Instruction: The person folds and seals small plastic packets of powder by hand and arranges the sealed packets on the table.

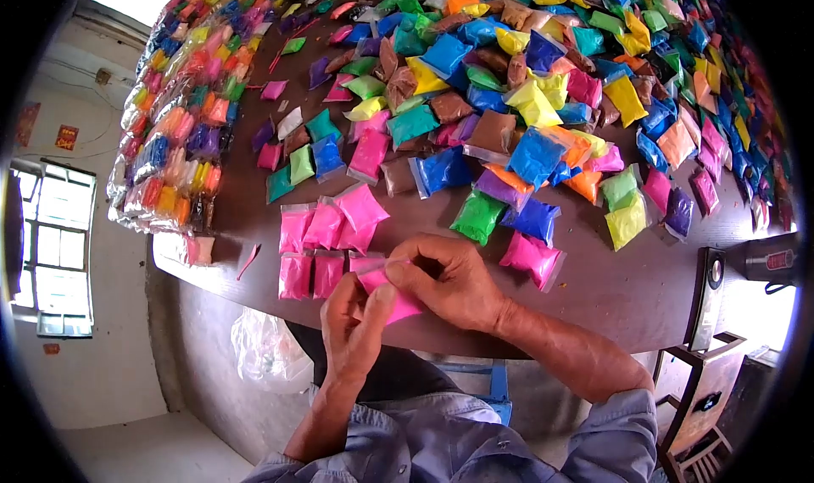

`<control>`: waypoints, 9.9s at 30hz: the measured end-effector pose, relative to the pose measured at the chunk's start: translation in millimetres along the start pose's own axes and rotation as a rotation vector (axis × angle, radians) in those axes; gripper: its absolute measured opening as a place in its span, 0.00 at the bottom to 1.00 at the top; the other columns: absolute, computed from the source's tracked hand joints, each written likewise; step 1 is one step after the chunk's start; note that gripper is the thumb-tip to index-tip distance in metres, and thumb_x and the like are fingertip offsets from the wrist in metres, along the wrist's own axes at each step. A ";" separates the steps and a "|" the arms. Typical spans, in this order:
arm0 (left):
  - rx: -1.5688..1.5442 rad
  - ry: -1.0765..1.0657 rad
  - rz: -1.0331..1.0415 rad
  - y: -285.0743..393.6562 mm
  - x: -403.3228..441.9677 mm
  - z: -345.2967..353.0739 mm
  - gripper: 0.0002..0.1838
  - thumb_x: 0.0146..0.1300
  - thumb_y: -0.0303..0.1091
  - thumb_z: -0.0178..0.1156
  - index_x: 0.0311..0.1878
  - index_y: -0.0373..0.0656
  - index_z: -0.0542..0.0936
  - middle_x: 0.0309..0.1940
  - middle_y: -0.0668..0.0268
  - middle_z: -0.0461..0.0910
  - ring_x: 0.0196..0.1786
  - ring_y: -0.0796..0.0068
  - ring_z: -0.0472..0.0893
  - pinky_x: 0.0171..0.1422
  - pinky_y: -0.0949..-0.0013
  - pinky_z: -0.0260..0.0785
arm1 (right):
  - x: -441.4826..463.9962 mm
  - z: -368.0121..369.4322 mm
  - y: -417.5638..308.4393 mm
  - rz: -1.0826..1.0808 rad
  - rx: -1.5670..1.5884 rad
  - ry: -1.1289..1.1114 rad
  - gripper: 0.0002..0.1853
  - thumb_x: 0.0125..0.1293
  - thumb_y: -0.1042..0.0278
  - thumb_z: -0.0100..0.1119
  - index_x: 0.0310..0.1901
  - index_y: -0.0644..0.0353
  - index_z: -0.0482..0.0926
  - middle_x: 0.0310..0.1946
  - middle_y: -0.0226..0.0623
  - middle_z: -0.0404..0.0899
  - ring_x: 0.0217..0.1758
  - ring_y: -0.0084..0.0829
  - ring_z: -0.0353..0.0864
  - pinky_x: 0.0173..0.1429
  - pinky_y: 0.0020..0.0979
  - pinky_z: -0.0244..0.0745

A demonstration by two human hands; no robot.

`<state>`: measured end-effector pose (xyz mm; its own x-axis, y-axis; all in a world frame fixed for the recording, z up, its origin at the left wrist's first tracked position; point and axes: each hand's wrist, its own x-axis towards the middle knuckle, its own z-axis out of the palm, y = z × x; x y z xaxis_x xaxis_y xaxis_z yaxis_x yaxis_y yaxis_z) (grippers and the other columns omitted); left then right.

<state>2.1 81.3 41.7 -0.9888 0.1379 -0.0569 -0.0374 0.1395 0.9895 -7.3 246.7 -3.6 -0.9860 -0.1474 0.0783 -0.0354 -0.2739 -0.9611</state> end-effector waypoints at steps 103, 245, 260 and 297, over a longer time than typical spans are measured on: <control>0.369 0.340 0.196 -60.0 -30.7 -205.5 0.06 0.69 0.29 0.68 0.46 0.40 0.84 0.32 0.69 0.84 0.37 0.84 0.80 0.42 0.74 0.73 | -85.6 56.6 -1.5 0.072 -0.854 0.477 0.09 0.77 0.70 0.58 0.51 0.66 0.82 0.29 0.25 0.74 0.32 0.16 0.65 0.36 0.23 0.65; 0.635 -0.293 0.493 -52.5 -21.4 -21.1 0.03 0.69 0.30 0.64 0.42 0.44 0.79 0.34 0.59 0.80 0.33 0.49 0.83 0.36 0.51 0.76 | -137.0 47.6 31.1 -0.442 -1.162 0.439 0.22 0.48 0.84 0.71 0.47 0.56 0.86 0.50 0.36 0.84 0.48 0.40 0.84 0.51 0.38 0.79; 0.569 -0.211 0.474 -48.4 -37.1 -25.9 0.03 0.67 0.25 0.66 0.40 0.40 0.80 0.32 0.57 0.82 0.32 0.49 0.83 0.35 0.56 0.76 | -136.5 50.7 27.0 -0.393 -1.202 0.433 0.24 0.45 0.80 0.77 0.47 0.56 0.85 0.52 0.36 0.83 0.48 0.41 0.83 0.52 0.38 0.79; 0.654 -0.222 0.488 -51.5 -29.2 -4.3 0.03 0.67 0.26 0.65 0.40 0.43 0.80 0.32 0.59 0.82 0.32 0.51 0.84 0.32 0.55 0.75 | -134.7 53.3 13.2 -0.216 -1.240 0.751 0.16 0.53 0.77 0.74 0.45 0.57 0.87 0.42 0.37 0.83 0.40 0.39 0.84 0.41 0.37 0.79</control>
<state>32.3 65.8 -7.0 -0.8187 0.5096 0.2646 0.5449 0.5442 0.6380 133.8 212.2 -12.7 -0.7808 0.4148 0.4672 0.0776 0.8063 -0.5864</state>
